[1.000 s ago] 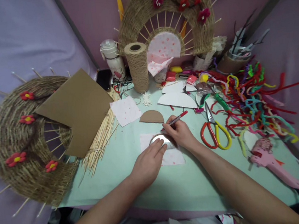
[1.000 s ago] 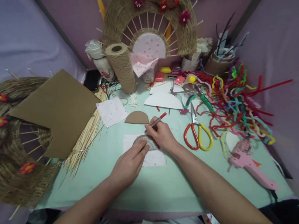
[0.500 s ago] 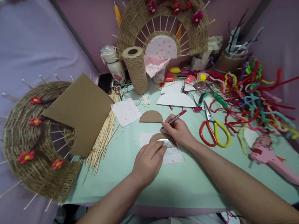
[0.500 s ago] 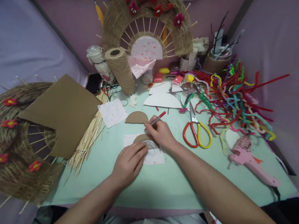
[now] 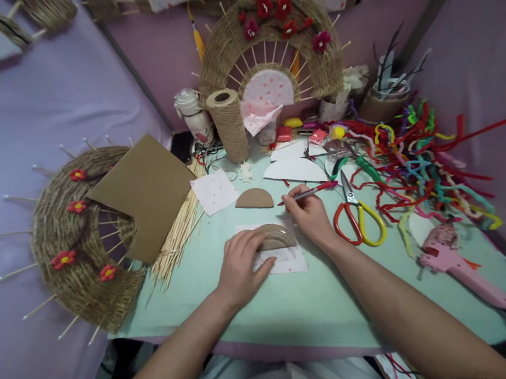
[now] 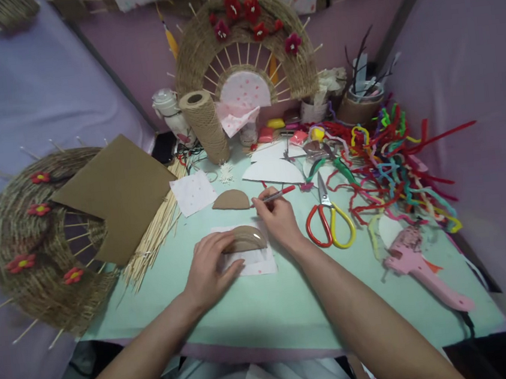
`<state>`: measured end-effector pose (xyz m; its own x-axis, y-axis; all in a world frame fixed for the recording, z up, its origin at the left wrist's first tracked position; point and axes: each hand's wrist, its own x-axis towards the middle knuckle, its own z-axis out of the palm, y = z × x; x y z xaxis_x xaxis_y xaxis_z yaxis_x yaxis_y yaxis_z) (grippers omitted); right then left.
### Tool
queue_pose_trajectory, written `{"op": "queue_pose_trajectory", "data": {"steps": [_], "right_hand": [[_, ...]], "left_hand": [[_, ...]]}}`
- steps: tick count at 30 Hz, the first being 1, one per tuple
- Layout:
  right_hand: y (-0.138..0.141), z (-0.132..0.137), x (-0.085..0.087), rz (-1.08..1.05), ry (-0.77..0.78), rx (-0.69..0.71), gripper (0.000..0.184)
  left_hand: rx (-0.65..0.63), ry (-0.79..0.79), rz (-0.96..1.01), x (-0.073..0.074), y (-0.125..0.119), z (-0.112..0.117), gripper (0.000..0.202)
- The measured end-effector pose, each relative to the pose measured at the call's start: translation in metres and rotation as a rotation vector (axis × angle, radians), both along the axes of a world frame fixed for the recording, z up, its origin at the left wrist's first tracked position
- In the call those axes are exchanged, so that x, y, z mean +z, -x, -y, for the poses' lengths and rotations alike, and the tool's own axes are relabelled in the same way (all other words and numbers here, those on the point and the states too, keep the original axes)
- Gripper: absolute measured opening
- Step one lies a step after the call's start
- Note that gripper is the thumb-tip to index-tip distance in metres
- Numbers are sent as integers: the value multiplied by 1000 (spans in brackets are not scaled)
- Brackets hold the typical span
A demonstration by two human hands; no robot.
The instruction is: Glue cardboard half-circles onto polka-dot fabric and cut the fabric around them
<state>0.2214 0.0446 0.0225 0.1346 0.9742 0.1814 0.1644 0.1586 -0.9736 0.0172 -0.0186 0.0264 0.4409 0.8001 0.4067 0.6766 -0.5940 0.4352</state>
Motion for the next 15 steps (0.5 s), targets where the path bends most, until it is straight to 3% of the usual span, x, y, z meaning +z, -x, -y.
{"op": "queue_pose_trajectory", "data": {"steps": [3,7,11,15], "right_hand": [[-10,-1,6,19,-42,-92,18],[-15,-4,4,52,-50,-123,16],[-14,-3,1,74,-28,-75,17],[-14,2,3,86,-5,-11,27]], "left_hand": [[152,-66,87,12,14,-12,38],[321,-5,123,21,29,-35,35],[340,63,107,20,25,-50,37],[276,91,93,19,7,-62,36]]}}
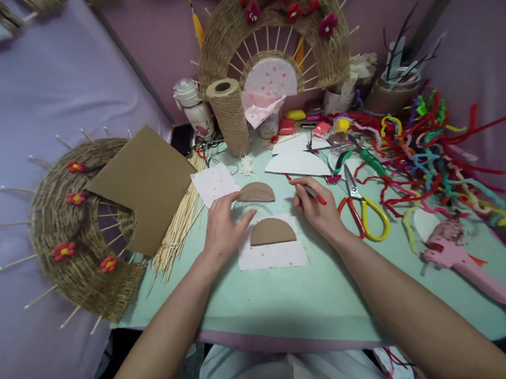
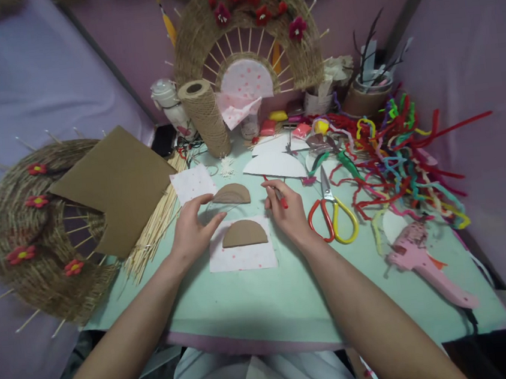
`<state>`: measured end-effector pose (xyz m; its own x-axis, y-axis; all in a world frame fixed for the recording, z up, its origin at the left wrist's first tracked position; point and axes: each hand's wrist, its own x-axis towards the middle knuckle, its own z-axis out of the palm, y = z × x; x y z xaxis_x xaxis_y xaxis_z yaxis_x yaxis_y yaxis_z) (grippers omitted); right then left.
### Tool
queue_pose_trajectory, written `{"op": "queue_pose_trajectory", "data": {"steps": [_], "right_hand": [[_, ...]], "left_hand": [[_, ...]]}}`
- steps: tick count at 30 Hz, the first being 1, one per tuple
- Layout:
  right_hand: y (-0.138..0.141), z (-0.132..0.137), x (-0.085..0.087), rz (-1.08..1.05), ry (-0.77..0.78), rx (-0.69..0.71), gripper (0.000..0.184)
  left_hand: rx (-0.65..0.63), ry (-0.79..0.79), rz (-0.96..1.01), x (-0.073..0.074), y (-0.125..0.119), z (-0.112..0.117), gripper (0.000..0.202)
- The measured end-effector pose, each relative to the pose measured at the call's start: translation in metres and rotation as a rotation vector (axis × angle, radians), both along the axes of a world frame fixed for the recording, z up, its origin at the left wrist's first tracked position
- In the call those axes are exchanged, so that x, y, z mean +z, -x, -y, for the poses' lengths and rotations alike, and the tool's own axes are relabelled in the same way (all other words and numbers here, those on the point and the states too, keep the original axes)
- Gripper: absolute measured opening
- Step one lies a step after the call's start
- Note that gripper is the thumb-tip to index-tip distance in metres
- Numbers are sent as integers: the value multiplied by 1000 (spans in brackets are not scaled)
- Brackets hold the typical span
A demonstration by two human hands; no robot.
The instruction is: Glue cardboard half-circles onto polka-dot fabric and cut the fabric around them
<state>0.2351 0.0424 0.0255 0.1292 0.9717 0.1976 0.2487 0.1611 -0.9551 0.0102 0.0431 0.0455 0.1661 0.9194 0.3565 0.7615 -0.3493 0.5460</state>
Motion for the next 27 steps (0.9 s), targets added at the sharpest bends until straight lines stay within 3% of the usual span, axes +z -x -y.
{"op": "queue_pose_trajectory", "data": {"steps": [5,12,27], "right_hand": [[-1,1,-2,44,-4,31,29],[-1,3,-4,110,6,57,24],[6,8,1,165,42,71,26]], "left_hand": [[-71,-24,8,-7,-12,-10,39],[-98,-41,-5,-21,-4,-7,50],[-64,-30,11,-21,4,-12,45]]}}
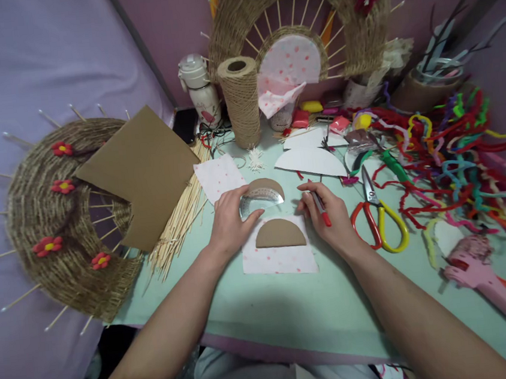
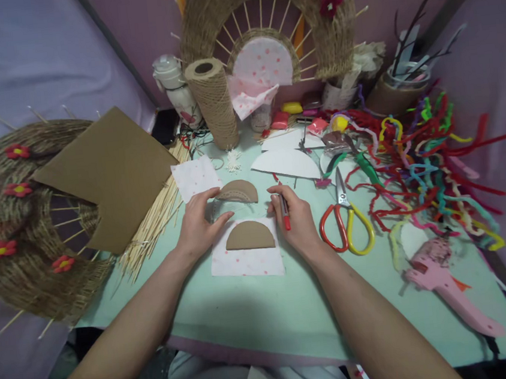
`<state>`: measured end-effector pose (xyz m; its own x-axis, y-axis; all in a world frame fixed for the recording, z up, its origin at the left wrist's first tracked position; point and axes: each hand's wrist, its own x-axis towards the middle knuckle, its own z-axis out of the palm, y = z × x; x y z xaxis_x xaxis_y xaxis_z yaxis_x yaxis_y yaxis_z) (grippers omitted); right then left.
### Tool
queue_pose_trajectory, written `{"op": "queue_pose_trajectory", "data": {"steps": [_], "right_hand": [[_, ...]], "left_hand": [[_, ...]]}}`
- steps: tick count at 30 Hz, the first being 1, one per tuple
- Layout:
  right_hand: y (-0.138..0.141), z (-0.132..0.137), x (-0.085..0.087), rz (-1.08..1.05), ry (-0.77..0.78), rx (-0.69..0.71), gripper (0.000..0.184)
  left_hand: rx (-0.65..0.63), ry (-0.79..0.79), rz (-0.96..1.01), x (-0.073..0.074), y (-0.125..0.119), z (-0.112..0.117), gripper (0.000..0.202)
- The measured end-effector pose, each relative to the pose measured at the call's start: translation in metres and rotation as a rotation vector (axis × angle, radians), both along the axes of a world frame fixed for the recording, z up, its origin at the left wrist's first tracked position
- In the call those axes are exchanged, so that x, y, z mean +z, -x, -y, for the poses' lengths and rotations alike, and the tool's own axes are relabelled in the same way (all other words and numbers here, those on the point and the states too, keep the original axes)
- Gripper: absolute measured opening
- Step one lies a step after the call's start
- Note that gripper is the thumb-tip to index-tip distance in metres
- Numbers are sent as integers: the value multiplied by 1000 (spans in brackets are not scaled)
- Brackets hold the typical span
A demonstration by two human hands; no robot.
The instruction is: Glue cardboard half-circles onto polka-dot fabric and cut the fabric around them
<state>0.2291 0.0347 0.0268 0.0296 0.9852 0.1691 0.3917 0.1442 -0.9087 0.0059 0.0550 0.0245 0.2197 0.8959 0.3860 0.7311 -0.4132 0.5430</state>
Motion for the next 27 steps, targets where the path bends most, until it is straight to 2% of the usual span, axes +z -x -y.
{"op": "queue_pose_trajectory", "data": {"steps": [7,12,15,27], "right_hand": [[1,0,2,26,3,-18,22],[1,1,2,33,-4,-26,21],[1,0,1,36,-12,-38,22],[4,2,3,41,-29,-47,23]], "left_hand": [[-34,19,0,4,-3,3,47],[-218,103,-44,9,-7,11,52],[-282,136,-62,12,-10,14,55],[-324,91,-61,14,-10,16,57]]}}
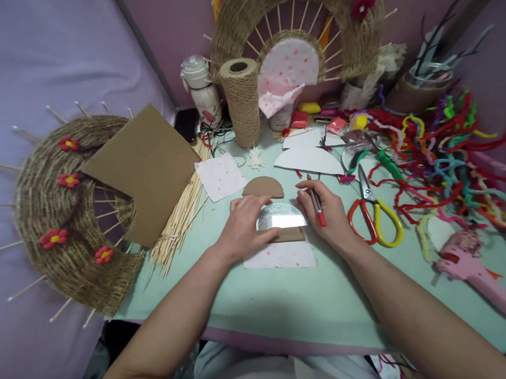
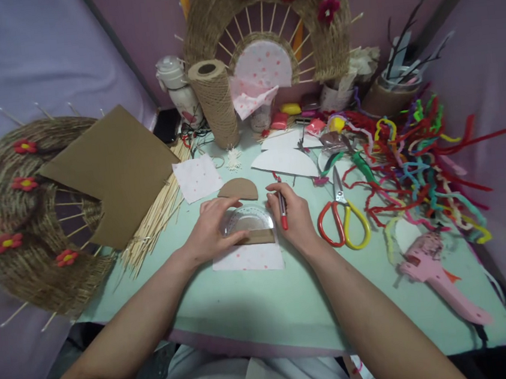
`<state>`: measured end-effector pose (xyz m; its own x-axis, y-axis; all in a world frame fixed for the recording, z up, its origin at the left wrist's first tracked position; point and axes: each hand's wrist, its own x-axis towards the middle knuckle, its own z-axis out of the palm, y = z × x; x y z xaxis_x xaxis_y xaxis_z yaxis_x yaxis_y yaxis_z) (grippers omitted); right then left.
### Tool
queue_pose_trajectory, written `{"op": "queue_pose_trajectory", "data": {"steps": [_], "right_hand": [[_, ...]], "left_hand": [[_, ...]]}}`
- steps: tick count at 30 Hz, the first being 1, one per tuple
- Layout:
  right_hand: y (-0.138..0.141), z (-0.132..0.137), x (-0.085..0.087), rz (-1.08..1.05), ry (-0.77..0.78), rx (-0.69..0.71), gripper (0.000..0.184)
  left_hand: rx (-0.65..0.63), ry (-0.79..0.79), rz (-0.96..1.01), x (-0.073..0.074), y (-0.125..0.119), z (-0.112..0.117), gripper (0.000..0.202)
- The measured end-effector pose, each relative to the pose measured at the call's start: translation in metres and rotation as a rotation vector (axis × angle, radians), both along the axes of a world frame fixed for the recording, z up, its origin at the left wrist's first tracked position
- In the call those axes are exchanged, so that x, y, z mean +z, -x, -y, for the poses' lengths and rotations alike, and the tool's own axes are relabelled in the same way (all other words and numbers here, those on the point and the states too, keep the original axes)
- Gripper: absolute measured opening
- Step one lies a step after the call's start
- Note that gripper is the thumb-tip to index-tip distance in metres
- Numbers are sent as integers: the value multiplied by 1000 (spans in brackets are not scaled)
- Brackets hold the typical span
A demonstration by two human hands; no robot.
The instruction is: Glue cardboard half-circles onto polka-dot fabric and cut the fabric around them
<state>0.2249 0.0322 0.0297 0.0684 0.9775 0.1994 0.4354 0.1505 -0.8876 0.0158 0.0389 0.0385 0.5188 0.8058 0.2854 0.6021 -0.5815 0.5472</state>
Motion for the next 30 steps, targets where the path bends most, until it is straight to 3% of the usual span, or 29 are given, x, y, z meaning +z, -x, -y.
{"op": "queue_pose_trajectory", "data": {"steps": [12,22,27,30], "right_hand": [[-2,-3,-5,-1,-34,-9,21],[-13,20,20,88,-23,57,19],[-14,35,9,137,-104,150,29],[-15,35,-1,155,-93,101,27]], "left_hand": [[65,-5,-3,-7,2,0,53],[100,30,-27,-5,0,5,53],[110,-37,-59,-3,1,22,53],[255,-82,-34,-4,11,23,49]]}}
